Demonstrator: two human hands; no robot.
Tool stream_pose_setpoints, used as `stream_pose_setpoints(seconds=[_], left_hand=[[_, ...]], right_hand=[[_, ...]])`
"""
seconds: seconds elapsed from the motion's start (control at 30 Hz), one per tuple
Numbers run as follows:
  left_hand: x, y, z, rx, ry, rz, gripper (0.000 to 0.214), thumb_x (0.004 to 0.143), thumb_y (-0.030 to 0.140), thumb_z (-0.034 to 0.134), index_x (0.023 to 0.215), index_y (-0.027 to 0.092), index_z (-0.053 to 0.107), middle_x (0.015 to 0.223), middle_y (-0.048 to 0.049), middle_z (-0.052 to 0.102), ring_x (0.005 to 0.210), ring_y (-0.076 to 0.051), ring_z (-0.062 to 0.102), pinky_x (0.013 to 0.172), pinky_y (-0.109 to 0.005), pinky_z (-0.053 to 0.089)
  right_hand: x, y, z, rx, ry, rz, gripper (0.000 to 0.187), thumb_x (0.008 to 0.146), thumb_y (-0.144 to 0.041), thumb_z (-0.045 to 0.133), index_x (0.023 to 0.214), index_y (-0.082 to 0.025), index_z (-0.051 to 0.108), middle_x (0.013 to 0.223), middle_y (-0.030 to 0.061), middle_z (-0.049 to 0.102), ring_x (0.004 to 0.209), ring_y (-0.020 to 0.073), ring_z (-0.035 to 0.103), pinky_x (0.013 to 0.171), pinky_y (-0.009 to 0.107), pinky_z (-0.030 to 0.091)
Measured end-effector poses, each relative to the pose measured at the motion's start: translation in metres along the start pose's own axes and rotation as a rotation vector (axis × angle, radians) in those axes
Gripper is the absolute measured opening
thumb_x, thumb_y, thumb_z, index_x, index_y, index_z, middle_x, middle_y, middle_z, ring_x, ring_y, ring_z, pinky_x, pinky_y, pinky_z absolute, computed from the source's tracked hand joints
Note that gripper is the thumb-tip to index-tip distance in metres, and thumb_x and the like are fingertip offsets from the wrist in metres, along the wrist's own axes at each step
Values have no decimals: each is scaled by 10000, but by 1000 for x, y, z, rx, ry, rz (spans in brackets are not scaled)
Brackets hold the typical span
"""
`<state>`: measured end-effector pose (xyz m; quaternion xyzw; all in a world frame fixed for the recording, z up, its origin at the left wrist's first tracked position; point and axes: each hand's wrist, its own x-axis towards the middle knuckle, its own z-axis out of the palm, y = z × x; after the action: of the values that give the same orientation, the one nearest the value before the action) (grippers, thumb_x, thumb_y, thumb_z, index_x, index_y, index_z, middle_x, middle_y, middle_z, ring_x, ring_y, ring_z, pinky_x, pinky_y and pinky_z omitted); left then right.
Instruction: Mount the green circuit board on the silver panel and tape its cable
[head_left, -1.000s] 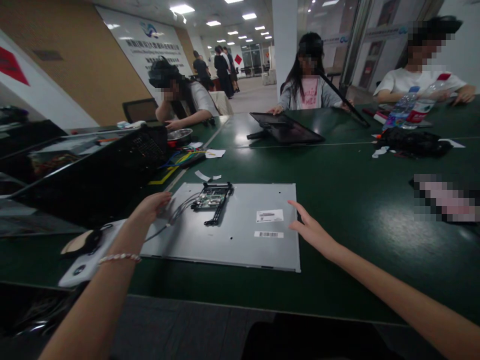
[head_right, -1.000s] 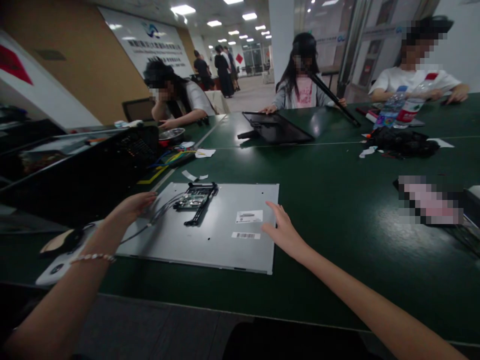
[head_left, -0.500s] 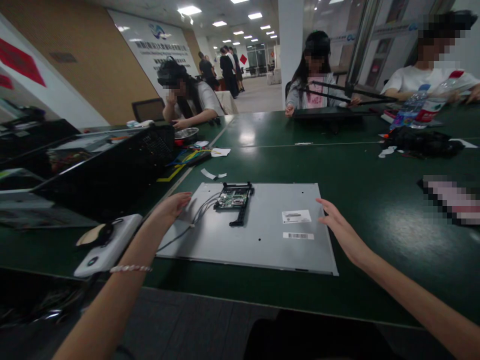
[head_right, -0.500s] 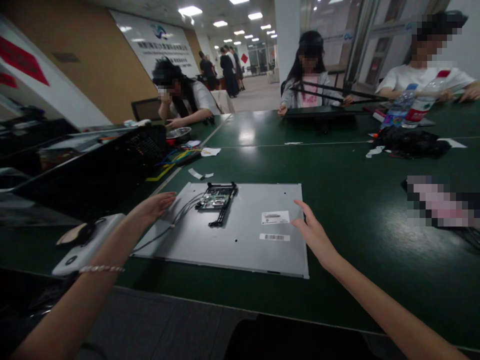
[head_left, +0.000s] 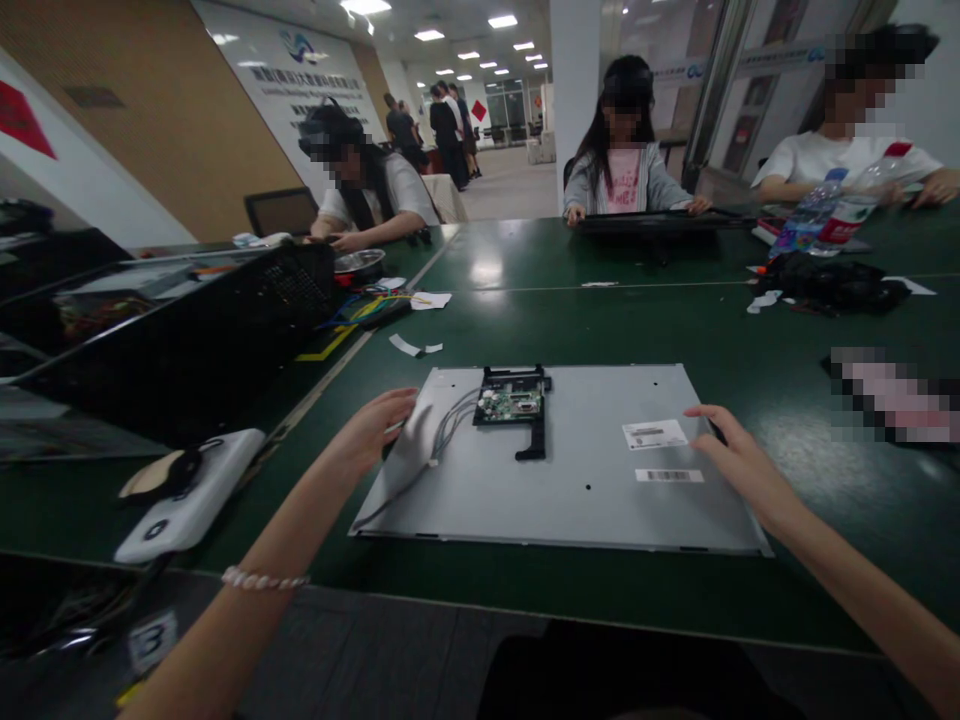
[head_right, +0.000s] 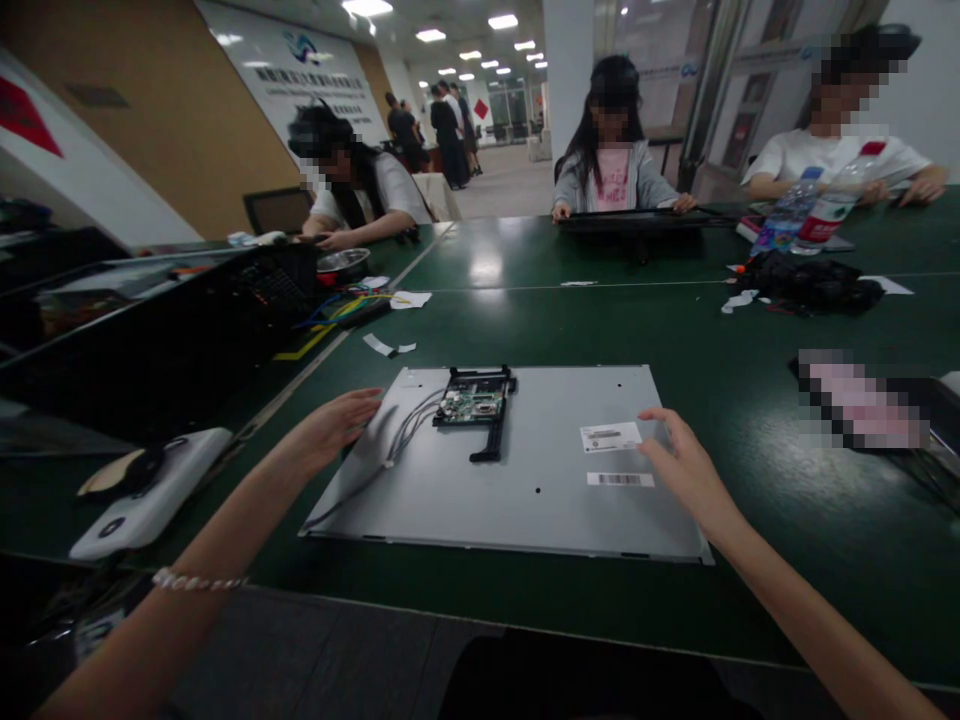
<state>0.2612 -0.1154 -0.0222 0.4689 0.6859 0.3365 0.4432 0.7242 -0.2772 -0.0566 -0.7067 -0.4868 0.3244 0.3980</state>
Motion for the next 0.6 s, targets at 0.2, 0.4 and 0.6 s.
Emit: stream_pose_setpoints(seconds=[0.2, 0.4, 0.6], left_hand=[[-22, 8, 27, -24, -39, -9, 430, 714, 374, 682, 1138, 318, 636, 1296, -44, 625, 1329, -260, 482, 1072, -416, 410], [-52, 23, 50, -105, -113, -18, 565, 744, 371, 695, 1273, 229, 559, 1303, -112, 610, 1336, -271, 464, 1128, -440, 326], [-60, 27, 67, -133, -127, -23, 581, 751, 367, 722, 1292, 242, 552, 1348, -111, 564, 1354, -259, 429, 1145, -423, 286]], right_hand=[[7, 26, -27, -72, 76, 45, 288, 771, -364, 500, 1031, -274, 585, 1079, 73, 638, 998, 312, 599, 799, 437, 463], [12, 46, -43, -83, 178, 35, 315, 761, -374, 528, 1052, -259, 559, 1103, 77, 630, 1026, 316, 589, 818, 430, 446], [15, 51, -58, -8, 255, 89, 373, 734, -377, 536, 1080, -247, 489, 1087, 79, 629, 945, 290, 612, 770, 409, 458]])
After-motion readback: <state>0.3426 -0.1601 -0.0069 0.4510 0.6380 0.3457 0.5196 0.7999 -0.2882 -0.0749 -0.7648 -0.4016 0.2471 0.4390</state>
